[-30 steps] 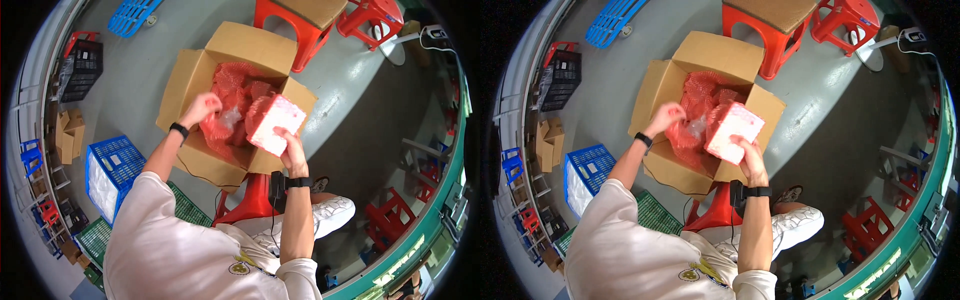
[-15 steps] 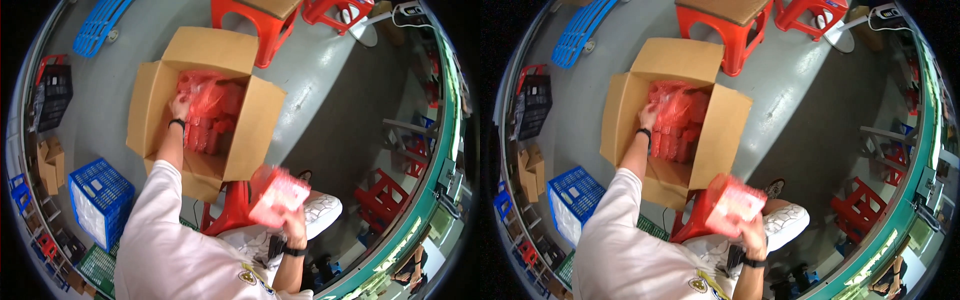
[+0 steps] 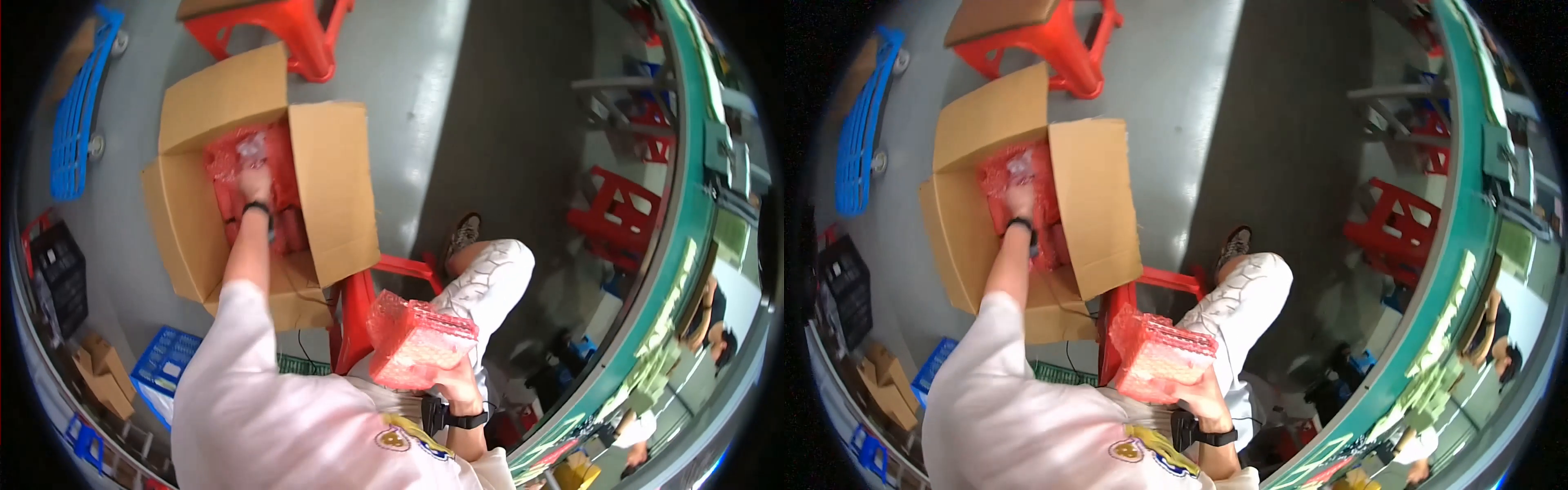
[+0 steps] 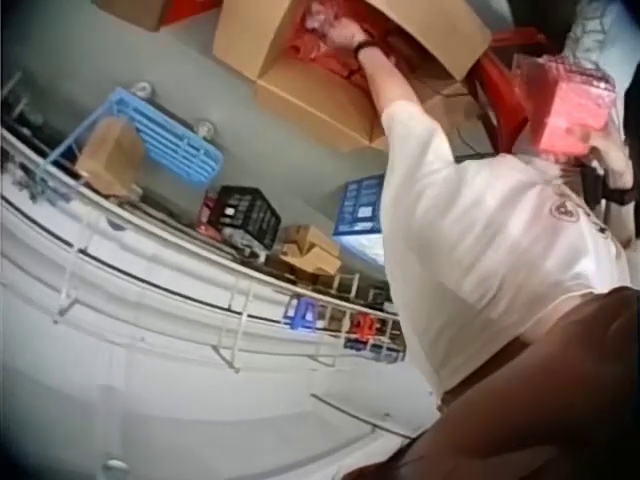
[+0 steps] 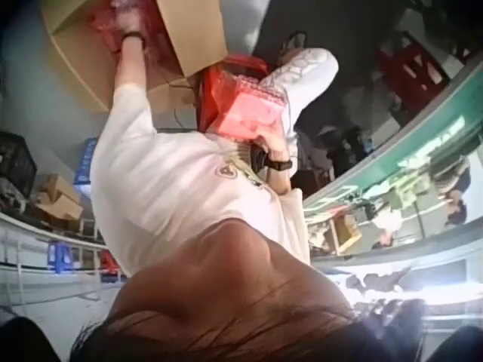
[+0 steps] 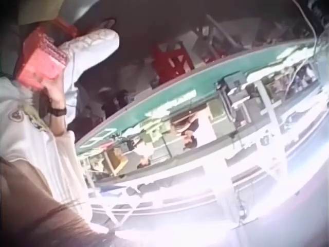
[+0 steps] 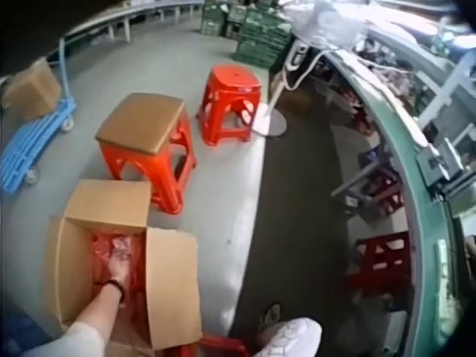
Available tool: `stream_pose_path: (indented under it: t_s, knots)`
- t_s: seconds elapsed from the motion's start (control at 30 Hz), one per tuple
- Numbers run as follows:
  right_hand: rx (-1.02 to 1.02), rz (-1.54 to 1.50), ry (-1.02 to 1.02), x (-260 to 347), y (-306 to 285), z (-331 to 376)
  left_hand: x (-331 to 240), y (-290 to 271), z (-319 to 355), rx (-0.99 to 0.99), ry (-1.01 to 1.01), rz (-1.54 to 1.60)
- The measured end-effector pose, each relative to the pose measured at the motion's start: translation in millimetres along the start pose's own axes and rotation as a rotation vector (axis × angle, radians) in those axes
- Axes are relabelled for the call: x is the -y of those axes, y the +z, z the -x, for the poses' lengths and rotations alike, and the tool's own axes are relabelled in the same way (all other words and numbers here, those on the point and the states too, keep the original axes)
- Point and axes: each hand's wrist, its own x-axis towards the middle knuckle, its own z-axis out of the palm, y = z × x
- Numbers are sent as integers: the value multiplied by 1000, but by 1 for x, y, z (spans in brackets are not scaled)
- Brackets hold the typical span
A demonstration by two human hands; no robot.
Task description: The person places frames on the table, inserts white panels into them, and attaches wires to the panels. After pressing covers onto the back of the assemblies, the person retrieves bubble wrap from a box and wraps the completed units.
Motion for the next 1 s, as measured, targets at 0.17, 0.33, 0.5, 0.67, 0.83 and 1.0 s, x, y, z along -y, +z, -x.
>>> stream_pose_path:
  t_s: [0.17,0.33,0.5,0.67,0.83,1.0]
  knots:
    - [-33,60,-359,21,5,38,-111,-219,271,376,372,750]
    - [-88,17,-531,24,5,114,-185,-328,448,947,920,726]
    - [-261,-136,-877,-27,-37,194,-247,-343,549,1440,1198,486]
    - [-321,-523,-1129,-80,-68,257,-270,-368,678,1574,1548,147]
    - [-409,-712,-1599,-149,-123,362,-275,-371,824,1743,2058,-8]
    - [-576,-735,-1452,-202,-218,414,-274,-342,949,1355,3137,-106]
